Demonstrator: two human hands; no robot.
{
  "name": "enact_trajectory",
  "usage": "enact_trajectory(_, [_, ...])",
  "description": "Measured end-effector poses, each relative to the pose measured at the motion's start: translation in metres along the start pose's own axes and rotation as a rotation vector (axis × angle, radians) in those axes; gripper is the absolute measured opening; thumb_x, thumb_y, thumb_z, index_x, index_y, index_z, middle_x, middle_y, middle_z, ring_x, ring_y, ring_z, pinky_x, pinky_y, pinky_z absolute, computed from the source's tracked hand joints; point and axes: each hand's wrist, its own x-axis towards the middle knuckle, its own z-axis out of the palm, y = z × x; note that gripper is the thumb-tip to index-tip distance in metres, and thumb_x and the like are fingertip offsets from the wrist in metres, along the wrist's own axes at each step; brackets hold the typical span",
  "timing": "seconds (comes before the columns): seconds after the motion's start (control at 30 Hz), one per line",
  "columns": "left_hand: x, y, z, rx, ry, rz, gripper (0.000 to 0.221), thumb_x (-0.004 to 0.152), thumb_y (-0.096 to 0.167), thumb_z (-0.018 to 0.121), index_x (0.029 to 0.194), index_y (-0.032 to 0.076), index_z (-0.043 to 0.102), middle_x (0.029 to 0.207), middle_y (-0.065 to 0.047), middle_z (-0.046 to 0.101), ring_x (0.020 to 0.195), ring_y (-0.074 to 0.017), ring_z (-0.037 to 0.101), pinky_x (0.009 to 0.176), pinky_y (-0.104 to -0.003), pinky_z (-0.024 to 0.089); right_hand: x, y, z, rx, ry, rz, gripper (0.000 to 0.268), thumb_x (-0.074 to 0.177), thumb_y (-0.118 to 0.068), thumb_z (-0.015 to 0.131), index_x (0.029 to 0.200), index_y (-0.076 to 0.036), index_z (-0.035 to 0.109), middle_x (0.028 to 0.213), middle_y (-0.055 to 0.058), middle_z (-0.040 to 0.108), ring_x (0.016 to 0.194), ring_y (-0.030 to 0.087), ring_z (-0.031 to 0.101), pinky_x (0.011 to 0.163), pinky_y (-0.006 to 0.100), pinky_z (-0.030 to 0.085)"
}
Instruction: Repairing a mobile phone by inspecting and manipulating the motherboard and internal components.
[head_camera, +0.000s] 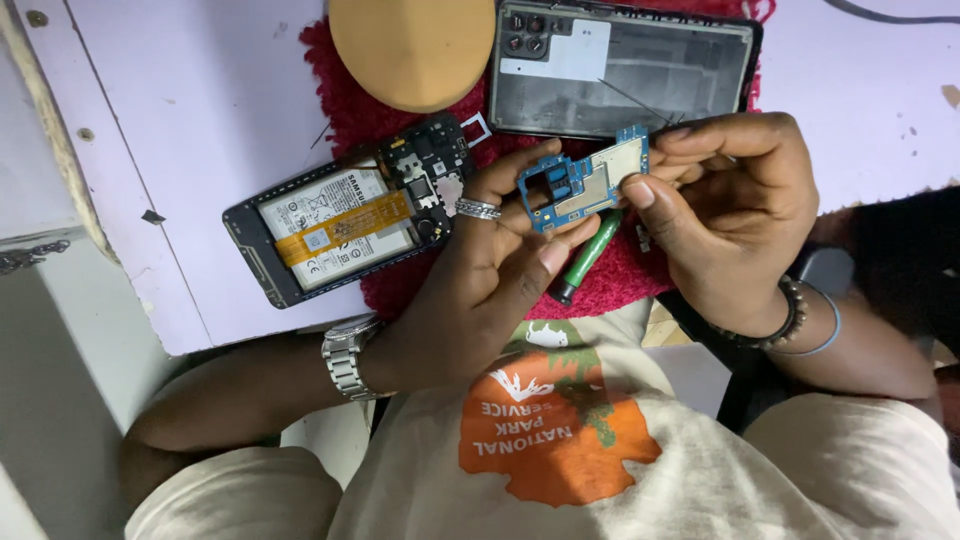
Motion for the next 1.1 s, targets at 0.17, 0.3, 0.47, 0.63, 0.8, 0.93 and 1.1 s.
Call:
enact_trajectory(0.17, [-0.002,-0.004,-0.001,-0.018,-0.049,0.037,0.057,0.118,0.011,0.053,0.166,0.014,0.023,0.17,-0.023,0.044,0.16,-0.0322,0.048,0.146,-0.057,0.036,0.001,0.003,-0.004,0.027,0.005,-0.018,0.034,0.103,0.0,0.081,0.124,0.002,0.054,0.102,0.015,0.067,0.089,0.015,0.068,0.085,0.023,0.058])
enact_trajectory(0.3, [0.0,0.004,-0.002,0.036,-0.056,0.12,0.051,0.12,0.029,0.055,0.162,0.012,0.033,0.17,-0.021,0.044,0.163,-0.0324,0.045,0.146,-0.055,0.035,0.005,-0.011,-0.014,-0.011,-0.068,-0.046,0.035,0.101,0.003,0.081,0.124,0.005,0.054,0.109,0.019,0.068,0.094,0.019,0.072,0.091,0.025,0.062])
enact_trajectory(0.47, [-0.007,0.024,0.008,0.33,-0.012,0.127,0.02,0.116,0.025,0.052,0.127,0.01,0.057,0.156,-0.018,0.052,0.155,-0.0288,0.052,0.123,-0.039,0.053,0.009,-0.042,-0.03,-0.066,-0.289,-0.07,0.029,0.097,0.011,0.079,0.117,0.008,0.058,0.107,0.021,0.071,0.095,0.021,0.073,0.09,0.027,0.062])
enact_trajectory(0.63, [-0.014,0.023,0.015,0.349,-0.151,-0.017,0.035,0.107,0.011,0.064,0.134,0.009,0.043,0.142,-0.014,0.057,0.136,-0.0227,0.062,0.116,-0.035,0.054,0.011,-0.079,-0.043,-0.411,-0.696,-0.345,0.016,0.094,-0.021,0.075,0.104,-0.009,0.081,0.096,0.009,0.08,0.08,0.02,0.08,0.07,0.027,0.061])
enact_trajectory(0.8, [-0.02,0.026,0.016,0.514,-0.389,-0.004,0.033,0.105,0.025,0.064,0.131,0.005,0.056,0.134,-0.015,0.062,0.131,-0.0278,0.064,0.114,-0.041,0.057,-0.004,-0.095,-0.052,-0.325,-0.727,-0.716,0.012,0.1,-0.012,0.069,0.106,-0.002,0.07,0.097,0.017,0.074,0.08,0.03,0.078,0.074,0.038,0.07])
enact_trajectory(0.93, [-0.029,0.024,0.017,0.575,-0.606,0.22,0.023,0.115,0.006,0.052,0.137,0.007,0.052,0.146,-0.023,0.058,0.136,-0.0402,0.07,0.123,-0.05,0.059,-0.005,-0.114,-0.057,-0.249,-0.757,-0.865,0.022,0.099,-0.016,0.09,0.096,-0.007,0.07,0.091,0.015,0.079,0.081,0.026,0.087,0.081,0.032,0.081])
enact_trajectory(1.1, [-0.022,0.039,0.022,0.542,-0.686,0.12,0.02,0.113,0.014,0.049,0.12,0.002,0.064,0.13,-0.014,0.061,0.117,-0.0279,0.071,0.111,-0.04,0.058,-0.018,-0.075,-0.1,-0.771,-0.501,-0.398,0.035,0.107,-0.025,0.071,0.119,0.006,0.079,0.115,0.02,0.071,0.091,0.032,0.06,0.081,0.045,0.052])
